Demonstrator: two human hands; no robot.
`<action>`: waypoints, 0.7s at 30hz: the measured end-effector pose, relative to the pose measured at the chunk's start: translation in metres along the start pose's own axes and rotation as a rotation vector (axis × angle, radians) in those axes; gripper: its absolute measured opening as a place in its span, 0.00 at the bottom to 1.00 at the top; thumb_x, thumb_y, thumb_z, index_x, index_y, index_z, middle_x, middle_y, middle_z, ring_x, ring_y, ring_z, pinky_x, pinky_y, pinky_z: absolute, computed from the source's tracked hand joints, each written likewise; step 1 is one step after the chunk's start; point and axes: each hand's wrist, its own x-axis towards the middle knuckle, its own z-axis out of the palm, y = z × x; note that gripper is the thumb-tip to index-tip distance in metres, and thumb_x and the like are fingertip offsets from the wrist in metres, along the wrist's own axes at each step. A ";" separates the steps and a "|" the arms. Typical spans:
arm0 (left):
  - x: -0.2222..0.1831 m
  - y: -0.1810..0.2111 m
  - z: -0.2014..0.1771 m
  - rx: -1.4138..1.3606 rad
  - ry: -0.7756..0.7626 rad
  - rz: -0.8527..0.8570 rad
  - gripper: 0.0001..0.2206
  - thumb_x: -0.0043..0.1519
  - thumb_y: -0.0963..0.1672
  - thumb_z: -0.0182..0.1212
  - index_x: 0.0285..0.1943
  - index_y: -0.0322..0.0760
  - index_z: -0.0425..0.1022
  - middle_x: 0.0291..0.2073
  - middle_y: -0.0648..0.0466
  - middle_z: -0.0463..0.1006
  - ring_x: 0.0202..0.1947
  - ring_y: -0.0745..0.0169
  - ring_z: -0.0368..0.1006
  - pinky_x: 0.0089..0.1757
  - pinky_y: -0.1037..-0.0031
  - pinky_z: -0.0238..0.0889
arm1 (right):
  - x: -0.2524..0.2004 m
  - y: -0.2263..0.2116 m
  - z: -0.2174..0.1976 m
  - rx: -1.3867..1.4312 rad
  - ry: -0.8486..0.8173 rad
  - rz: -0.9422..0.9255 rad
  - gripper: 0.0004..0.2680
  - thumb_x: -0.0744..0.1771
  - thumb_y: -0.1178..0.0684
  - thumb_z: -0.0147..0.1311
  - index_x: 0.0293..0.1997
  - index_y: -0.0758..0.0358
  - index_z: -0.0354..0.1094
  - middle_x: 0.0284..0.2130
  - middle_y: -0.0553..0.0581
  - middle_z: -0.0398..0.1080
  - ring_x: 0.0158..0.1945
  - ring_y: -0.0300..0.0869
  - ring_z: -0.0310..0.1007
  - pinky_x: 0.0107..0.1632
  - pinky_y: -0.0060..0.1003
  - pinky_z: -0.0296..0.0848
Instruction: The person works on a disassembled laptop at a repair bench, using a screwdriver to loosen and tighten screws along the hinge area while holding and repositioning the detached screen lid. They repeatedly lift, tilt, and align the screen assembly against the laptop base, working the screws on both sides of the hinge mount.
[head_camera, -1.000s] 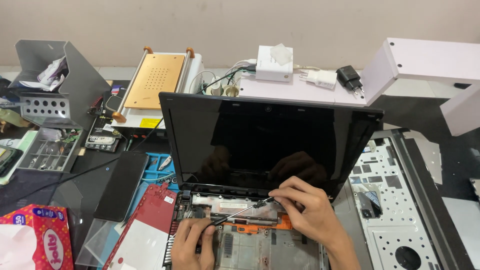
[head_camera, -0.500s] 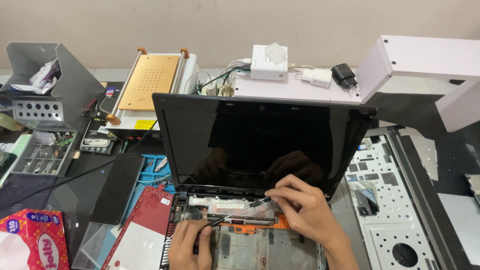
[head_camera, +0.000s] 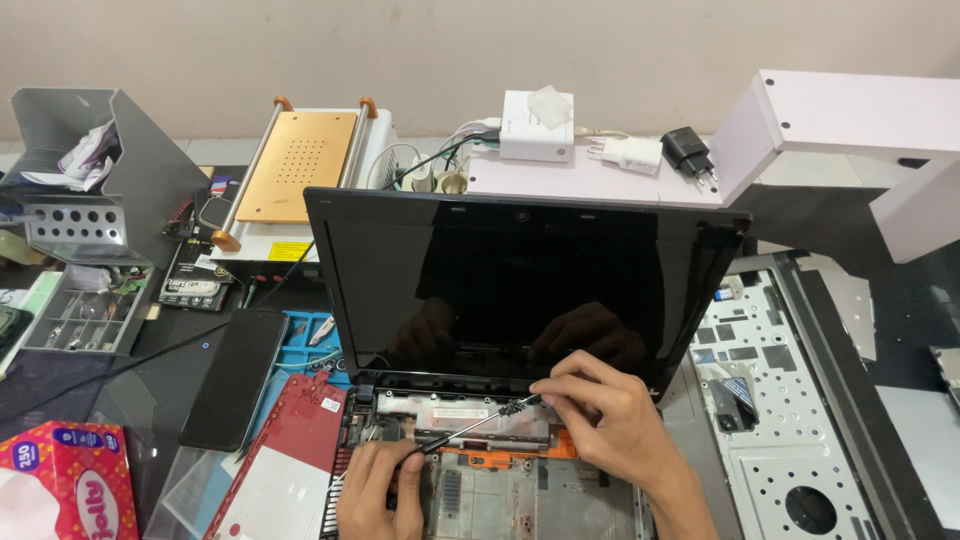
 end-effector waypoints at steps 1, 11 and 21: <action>0.000 0.000 0.000 0.005 0.002 0.020 0.03 0.58 0.39 0.64 0.37 0.31 0.77 0.31 0.50 0.79 0.33 0.55 0.75 0.35 0.70 0.68 | 0.000 0.000 0.000 -0.003 0.004 -0.005 0.06 0.62 0.65 0.60 0.37 0.62 0.81 0.30 0.48 0.75 0.25 0.34 0.74 0.25 0.27 0.73; -0.006 -0.011 0.010 0.014 0.063 -0.077 0.07 0.50 0.39 0.71 0.35 0.35 0.81 0.31 0.52 0.81 0.29 0.58 0.77 0.27 0.75 0.68 | 0.002 -0.014 -0.004 -0.029 0.034 -0.062 0.04 0.61 0.64 0.60 0.35 0.64 0.79 0.29 0.49 0.76 0.23 0.35 0.75 0.24 0.28 0.72; -0.007 -0.013 0.010 0.010 0.056 -0.025 0.07 0.52 0.40 0.70 0.38 0.36 0.80 0.33 0.52 0.80 0.34 0.59 0.78 0.31 0.75 0.71 | 0.003 -0.014 -0.005 -0.049 0.033 -0.023 0.05 0.61 0.64 0.60 0.34 0.64 0.80 0.29 0.48 0.77 0.23 0.35 0.77 0.24 0.29 0.73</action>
